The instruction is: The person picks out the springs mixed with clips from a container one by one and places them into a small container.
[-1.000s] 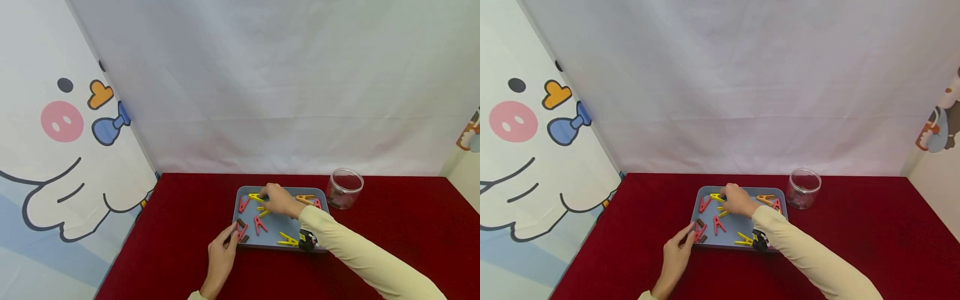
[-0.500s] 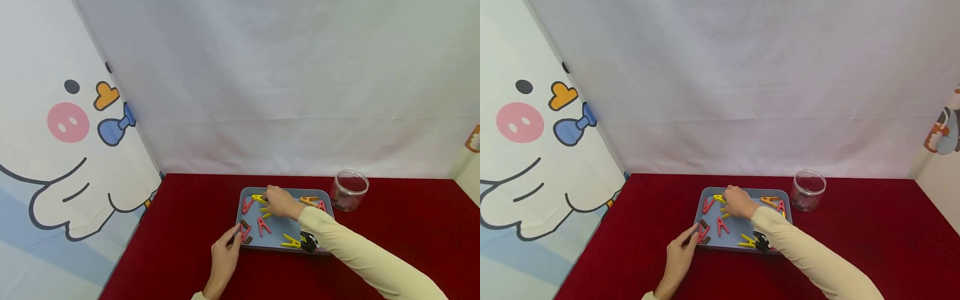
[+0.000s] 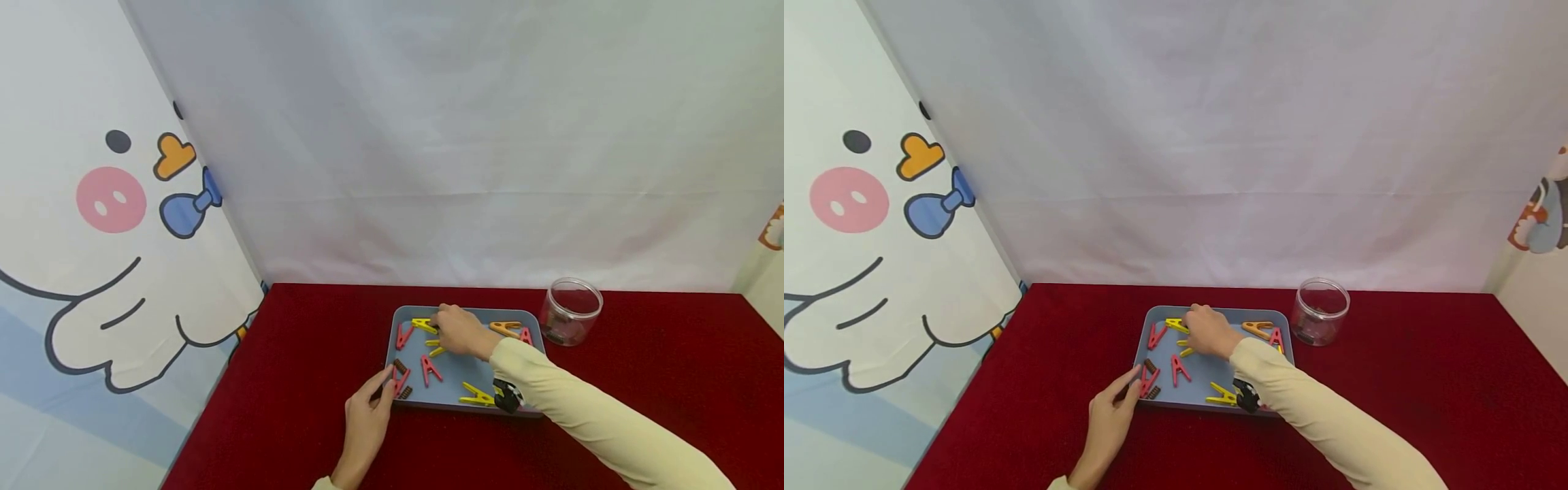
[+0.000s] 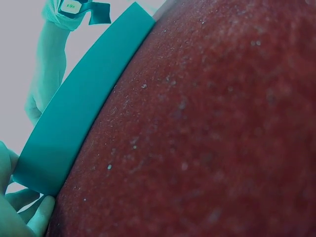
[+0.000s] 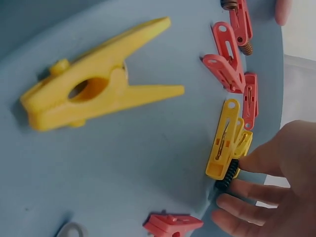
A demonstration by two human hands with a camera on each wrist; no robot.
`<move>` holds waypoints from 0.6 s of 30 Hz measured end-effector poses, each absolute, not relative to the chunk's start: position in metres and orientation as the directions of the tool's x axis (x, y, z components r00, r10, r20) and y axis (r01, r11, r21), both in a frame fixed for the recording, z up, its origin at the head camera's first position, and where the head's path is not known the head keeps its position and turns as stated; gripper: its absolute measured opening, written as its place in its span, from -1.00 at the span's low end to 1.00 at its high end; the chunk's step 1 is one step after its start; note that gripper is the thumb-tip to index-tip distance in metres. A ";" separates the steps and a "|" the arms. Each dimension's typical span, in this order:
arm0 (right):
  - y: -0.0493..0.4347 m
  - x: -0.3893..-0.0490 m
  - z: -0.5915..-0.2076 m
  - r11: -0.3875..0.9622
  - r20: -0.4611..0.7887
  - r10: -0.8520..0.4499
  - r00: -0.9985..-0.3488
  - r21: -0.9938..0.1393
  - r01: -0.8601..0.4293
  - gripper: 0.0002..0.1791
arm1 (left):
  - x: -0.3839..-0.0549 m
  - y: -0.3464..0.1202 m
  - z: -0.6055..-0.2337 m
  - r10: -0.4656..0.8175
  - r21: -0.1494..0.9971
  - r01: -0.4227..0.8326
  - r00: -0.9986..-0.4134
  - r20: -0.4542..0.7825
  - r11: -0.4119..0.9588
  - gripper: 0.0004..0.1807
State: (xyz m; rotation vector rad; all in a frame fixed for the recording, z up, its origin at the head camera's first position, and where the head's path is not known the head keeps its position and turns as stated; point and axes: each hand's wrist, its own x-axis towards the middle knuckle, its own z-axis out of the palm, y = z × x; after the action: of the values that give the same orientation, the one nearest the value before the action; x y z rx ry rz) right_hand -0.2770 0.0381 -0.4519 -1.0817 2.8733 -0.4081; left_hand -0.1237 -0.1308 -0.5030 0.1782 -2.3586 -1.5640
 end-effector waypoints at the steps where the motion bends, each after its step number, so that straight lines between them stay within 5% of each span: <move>1: 0.038 -0.276 -0.451 0.721 0.051 -0.653 -0.756 -0.263 -0.641 -0.67 | -0.124 -0.131 -0.503 -0.269 0.916 0.064 -0.946 0.182 0.396 -0.66; 18: 0.043 -0.273 -0.449 0.751 0.000 -0.635 -0.772 -0.236 -0.617 -0.63 | -0.123 -0.131 -0.503 -0.278 0.913 0.079 -0.939 0.203 0.401 -0.66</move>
State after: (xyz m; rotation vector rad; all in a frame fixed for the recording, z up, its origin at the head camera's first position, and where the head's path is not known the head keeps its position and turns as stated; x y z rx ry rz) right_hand -0.2732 0.0427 -0.4493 -1.0261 2.8638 -0.3423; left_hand -0.1229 -0.1309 -0.5025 0.1724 -2.3396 -1.5507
